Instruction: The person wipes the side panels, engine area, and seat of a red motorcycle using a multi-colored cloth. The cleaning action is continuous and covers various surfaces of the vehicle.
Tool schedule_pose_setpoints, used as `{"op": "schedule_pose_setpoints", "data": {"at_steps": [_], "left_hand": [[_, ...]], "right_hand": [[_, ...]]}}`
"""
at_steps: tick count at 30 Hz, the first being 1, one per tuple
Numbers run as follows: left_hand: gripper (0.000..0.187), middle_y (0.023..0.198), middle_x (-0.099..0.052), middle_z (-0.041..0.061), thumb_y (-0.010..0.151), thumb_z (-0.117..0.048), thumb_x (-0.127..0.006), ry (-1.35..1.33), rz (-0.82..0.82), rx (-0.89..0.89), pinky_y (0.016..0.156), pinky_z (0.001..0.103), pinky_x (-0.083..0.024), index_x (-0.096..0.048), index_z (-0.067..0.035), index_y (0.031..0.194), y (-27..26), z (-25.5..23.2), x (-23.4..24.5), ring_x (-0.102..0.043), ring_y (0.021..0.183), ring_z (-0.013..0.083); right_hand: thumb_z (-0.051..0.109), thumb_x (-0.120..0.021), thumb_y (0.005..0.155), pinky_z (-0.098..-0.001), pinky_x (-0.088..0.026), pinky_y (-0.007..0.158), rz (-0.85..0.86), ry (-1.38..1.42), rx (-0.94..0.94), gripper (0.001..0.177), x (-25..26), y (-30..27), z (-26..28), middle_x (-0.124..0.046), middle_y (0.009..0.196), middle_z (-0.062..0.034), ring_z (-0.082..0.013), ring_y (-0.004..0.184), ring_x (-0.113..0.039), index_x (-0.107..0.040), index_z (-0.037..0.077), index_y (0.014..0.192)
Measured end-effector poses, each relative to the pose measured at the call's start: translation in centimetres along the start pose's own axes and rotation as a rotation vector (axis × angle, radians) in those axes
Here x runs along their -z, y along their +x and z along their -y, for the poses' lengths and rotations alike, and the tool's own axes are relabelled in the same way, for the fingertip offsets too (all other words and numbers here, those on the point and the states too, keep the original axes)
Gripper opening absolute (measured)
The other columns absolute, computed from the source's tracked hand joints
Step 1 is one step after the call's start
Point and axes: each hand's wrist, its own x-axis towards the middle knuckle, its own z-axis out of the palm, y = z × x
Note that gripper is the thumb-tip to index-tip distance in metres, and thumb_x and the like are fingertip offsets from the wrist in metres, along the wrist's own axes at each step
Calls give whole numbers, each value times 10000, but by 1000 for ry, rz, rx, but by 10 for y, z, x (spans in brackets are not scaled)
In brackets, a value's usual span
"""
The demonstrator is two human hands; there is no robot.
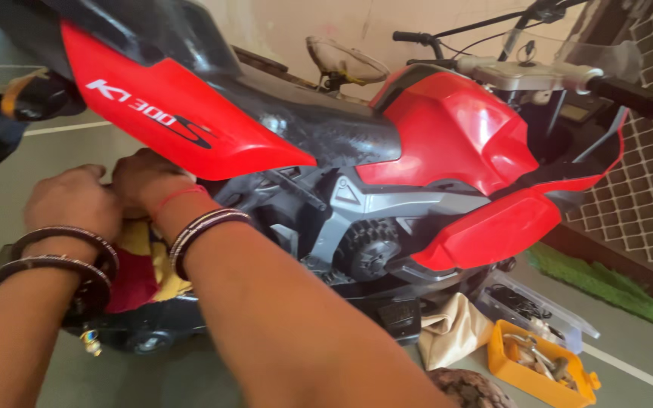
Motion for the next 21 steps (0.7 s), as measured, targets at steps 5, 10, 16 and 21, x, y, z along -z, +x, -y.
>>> {"op": "schedule_pose_setpoints", "data": {"at_steps": [5,10,16,21], "left_hand": [[406,1226,-708,227,950,-239,-532,72,99,-54,964,530,-517,-727,-149,1295,-13,-20,19,-661,1108,446],[401,1155,-738,225,952,-221,-517,160,104,-211,927,540,-541,-700,-153,1303,-35,-34,32,-690,1046,446],[447,1188,-724,214,989,-279,-474,188,45,-324,901,536,-550,-591,-118,1389,-71,-47,53,-701,1011,432],[586,1282,-666,243,921,-255,-515,162,12,-297,906,524,-542,-529,-97,1486,-108,-61,58,-683,1010,443]], "right_hand": [[328,-573,883,-444,-517,1021,-244,8,139,387,-12,-36,-14,-710,1271,-93,-277,1206,-669,-729,170,1200],[290,-610,842,-428,-533,988,-388,-34,159,360,-23,-66,-23,-730,1227,-95,-263,1164,-692,-738,146,1145],[269,-588,856,-414,-520,1038,-546,-130,228,318,-25,-98,-32,-735,1222,-56,-231,1184,-695,-746,181,1118],[312,-557,898,-418,-471,1098,-821,-49,346,344,-30,-142,-51,-708,1268,-37,-216,1257,-646,-716,223,1190]]}}
